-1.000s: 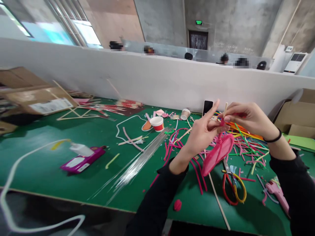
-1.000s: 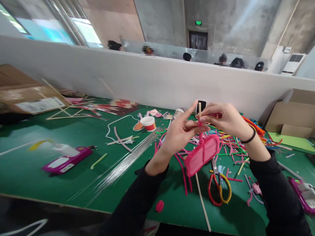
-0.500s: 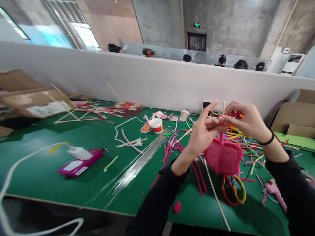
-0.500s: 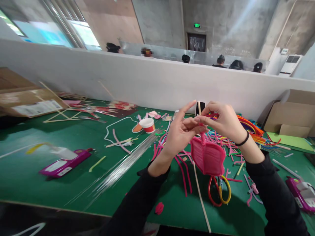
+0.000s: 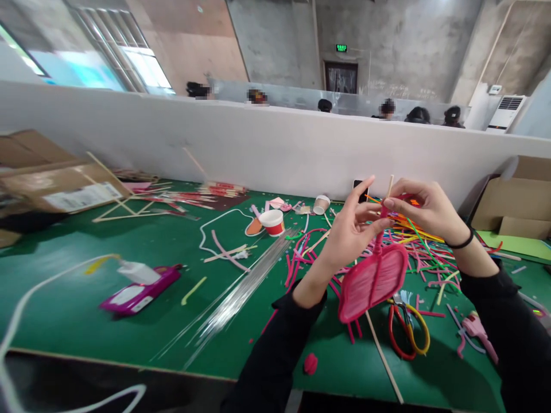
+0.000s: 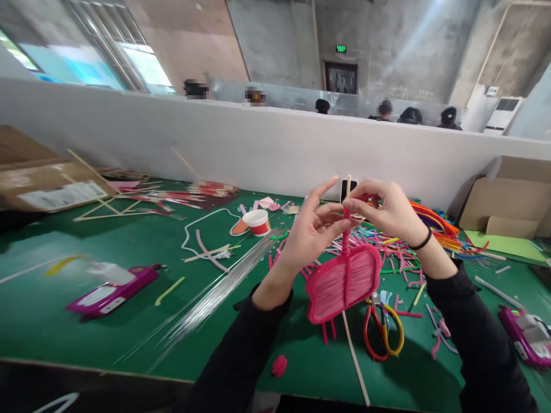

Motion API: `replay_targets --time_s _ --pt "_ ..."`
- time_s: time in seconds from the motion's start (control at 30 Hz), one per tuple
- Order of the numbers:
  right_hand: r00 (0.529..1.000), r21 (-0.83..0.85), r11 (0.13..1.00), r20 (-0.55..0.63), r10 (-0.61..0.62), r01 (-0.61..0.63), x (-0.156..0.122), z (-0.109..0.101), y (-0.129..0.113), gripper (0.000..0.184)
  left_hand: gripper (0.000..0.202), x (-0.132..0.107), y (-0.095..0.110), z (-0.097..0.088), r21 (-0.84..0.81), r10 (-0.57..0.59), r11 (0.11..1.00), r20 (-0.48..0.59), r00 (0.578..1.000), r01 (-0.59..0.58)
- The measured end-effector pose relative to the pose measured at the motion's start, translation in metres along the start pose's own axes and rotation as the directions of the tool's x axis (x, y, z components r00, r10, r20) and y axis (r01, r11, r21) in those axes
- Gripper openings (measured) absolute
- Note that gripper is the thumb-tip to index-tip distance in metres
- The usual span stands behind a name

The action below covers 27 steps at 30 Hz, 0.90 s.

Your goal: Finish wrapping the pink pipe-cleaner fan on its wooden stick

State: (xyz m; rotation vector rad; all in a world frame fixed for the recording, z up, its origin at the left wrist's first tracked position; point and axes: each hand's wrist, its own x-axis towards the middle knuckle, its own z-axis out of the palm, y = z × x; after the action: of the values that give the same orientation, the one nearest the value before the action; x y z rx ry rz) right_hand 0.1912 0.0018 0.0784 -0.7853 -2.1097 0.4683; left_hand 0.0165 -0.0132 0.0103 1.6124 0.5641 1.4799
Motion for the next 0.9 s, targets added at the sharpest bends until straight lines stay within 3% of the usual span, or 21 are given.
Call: replay_targets --time_s 0.1,0.2,0.37,0.5,0.67,0.8,0.9 --pt "0.996 -0.082 0.996 -0.087 -0.037 0.03 0.003 0.005 -0.006 0.045 0.078 0.003 -0.002 -0.001 0.022 0.036 0.999 -0.088 0.995 -0.034" --pt "0.996 -0.087 0.996 -0.093 -0.009 0.001 0.006 0.006 -0.008 0.047 0.073 0.002 0.0 -0.001 0.022 0.075 0.997 -0.087 0.993 -0.073" --pt "0.997 0.143 0.988 -0.036 0.073 -0.067 0.005 0.006 -0.005 0.046 0.062 -0.002 0.005 0.001 -0.004 0.074 0.997 -0.074 0.995 -0.074" --pt "0.991 0.351 0.929 -0.019 0.13 -0.115 0.001 0.01 -0.001 0.04 0.055 -0.002 0.006 0.002 -0.023 0.066 0.997 -0.085 0.994 -0.068" --pt "0.981 0.496 0.855 -0.027 0.19 -0.152 -0.003 0.021 0.005 0.034 0.048 0.0 0.006 0.004 -0.005 0.077 0.997 -0.116 0.99 -0.078" --pt "0.963 0.571 0.81 -0.122 0.242 -0.131 -0.01 0.034 0.005 0.031 0.045 -0.003 0.002 0.01 0.022 0.124 0.992 -0.19 0.974 -0.122" --pt "0.941 0.55 0.83 -0.224 0.255 -0.094 -0.019 0.038 0.003 0.03 0.046 -0.006 -0.002 0.013 0.019 0.138 0.99 -0.213 0.967 -0.138"
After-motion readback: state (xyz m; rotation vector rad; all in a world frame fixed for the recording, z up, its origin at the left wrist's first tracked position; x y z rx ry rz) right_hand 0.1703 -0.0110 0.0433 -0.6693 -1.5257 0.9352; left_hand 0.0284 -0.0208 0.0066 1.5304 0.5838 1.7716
